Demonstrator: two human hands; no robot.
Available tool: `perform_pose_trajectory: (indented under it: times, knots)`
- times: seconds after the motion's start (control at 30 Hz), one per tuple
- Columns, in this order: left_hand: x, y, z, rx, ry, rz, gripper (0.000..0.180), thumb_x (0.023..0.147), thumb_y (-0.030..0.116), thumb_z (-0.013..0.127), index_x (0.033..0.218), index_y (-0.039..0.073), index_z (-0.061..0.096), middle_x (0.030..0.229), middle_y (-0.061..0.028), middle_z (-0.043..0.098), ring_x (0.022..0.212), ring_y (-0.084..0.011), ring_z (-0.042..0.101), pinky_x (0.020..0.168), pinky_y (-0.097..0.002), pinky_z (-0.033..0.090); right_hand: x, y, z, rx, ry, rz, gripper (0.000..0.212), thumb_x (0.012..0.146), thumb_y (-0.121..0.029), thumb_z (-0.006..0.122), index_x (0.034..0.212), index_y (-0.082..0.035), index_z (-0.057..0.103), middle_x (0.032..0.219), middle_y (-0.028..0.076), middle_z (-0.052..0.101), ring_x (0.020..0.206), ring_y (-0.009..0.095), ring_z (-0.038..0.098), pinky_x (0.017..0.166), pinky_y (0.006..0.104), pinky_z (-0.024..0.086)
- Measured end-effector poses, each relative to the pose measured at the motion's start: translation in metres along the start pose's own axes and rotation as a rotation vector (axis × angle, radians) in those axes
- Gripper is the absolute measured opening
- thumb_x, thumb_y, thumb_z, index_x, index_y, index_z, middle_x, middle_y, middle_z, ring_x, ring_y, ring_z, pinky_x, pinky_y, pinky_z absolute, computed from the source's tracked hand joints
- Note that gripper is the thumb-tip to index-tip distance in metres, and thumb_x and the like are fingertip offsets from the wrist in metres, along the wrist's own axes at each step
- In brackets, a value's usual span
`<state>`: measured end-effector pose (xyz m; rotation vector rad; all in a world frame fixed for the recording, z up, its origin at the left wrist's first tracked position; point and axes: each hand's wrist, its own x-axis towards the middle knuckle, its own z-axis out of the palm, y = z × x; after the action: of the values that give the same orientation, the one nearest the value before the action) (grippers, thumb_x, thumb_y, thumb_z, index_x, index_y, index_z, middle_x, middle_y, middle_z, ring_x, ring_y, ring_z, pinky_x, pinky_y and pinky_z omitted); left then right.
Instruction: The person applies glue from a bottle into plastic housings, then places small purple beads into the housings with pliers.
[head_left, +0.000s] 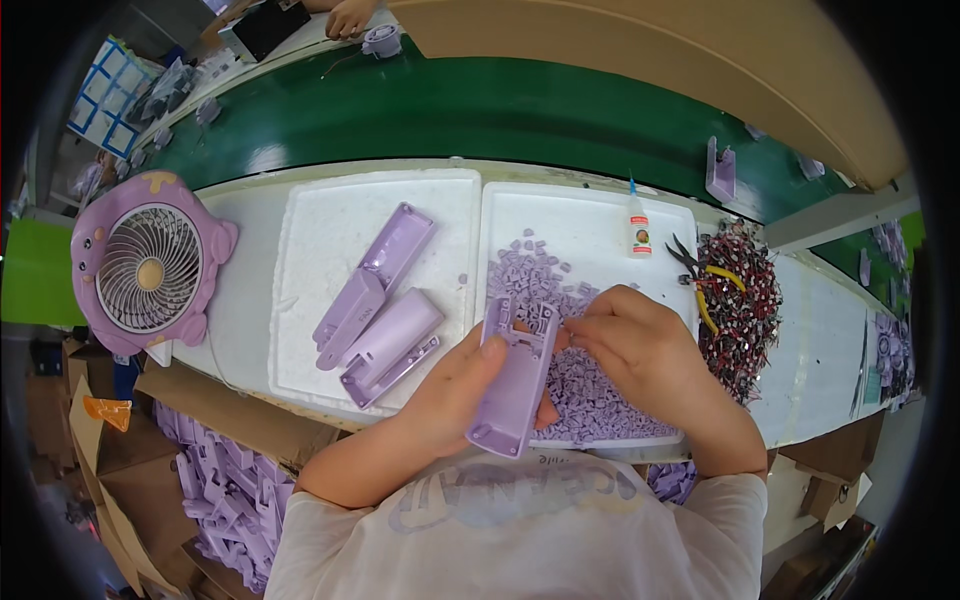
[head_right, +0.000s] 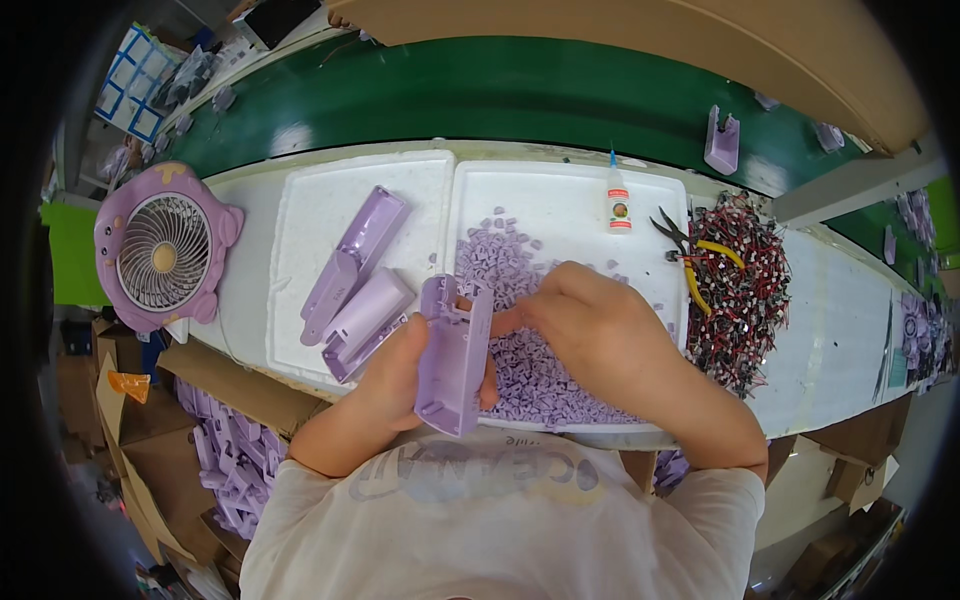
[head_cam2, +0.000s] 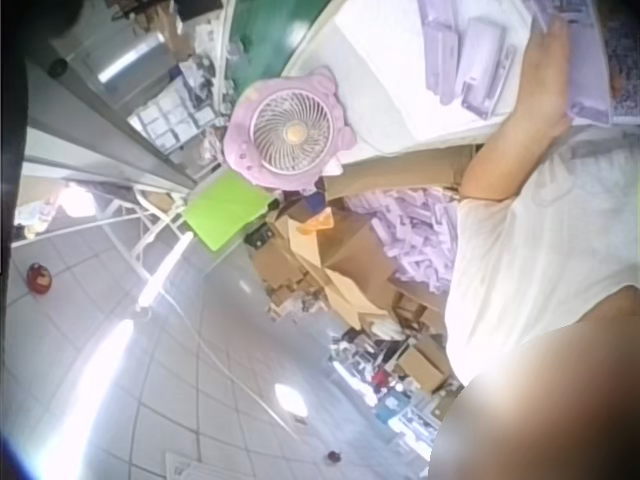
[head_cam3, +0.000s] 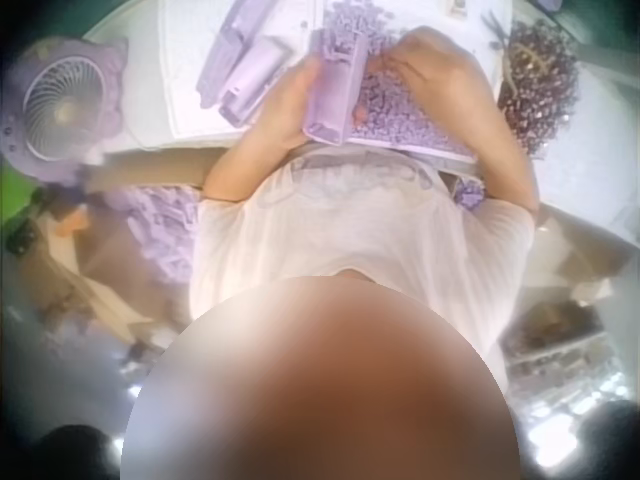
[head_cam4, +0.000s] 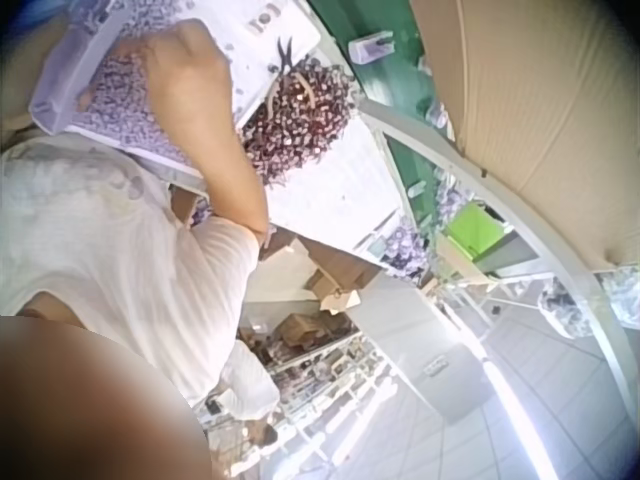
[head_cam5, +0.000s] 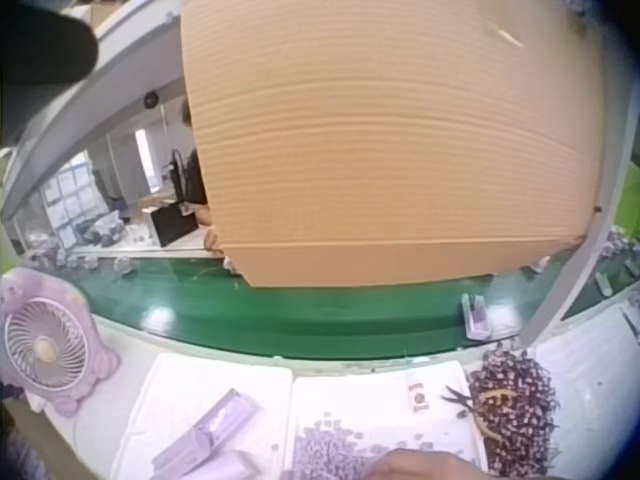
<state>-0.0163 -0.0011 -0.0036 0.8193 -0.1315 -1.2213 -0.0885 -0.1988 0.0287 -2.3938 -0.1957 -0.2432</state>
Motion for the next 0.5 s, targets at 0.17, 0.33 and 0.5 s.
perform_pose_trajectory:
  times: [0.17, 0.33, 0.5]
  knots:
    - [-0.0018, -0.0039, -0.0042, 0.128, -0.039, 0.069, 0.059, 0.09, 0.05, 0.04, 0.124, 0.002, 0.031, 0.093, -0.0154, 0.059, 0.075, -0.0213, 0.062, 0.067, -0.0322, 0.051, 0.0007, 0.0024, 0.0021, 0.053, 0.068, -0.011, 0.014, 0.072, 0.001, 0.063, 0.085, -0.002, 0.063, 0.077, 0.01, 0.057, 0.069, 0.025, 0.058, 0.058, 0.0321, 0.047]
    - [-0.0038, -0.0025, 0.0011, 0.276, -0.024, 0.124, 0.068, 0.087, 0.057, 0.039, 0.125, 0.002, 0.03, 0.091, -0.0142, 0.059, 0.079, -0.0206, 0.063, 0.069, -0.0315, 0.05, 0.0002, 0.0051, 0.001, 0.147, 0.12, 0.03, 0.01, 0.073, -0.002, 0.063, 0.082, -0.002, 0.061, 0.075, 0.011, 0.057, 0.068, 0.028, 0.058, 0.056, 0.0348, 0.047]
    - [-0.002, -0.0063, -0.0002, 0.291, -0.035, 0.149, 0.068, 0.087, 0.058, 0.038, 0.125, 0.002, 0.029, 0.09, -0.0134, 0.058, 0.079, -0.0207, 0.062, 0.07, -0.0316, 0.05, 0.0004, 0.0049, 0.0019, 0.024, 0.114, -0.044, 0.01, 0.072, -0.003, 0.064, 0.081, -0.003, 0.06, 0.074, 0.01, 0.057, 0.065, 0.03, 0.058, 0.055, 0.0355, 0.047]
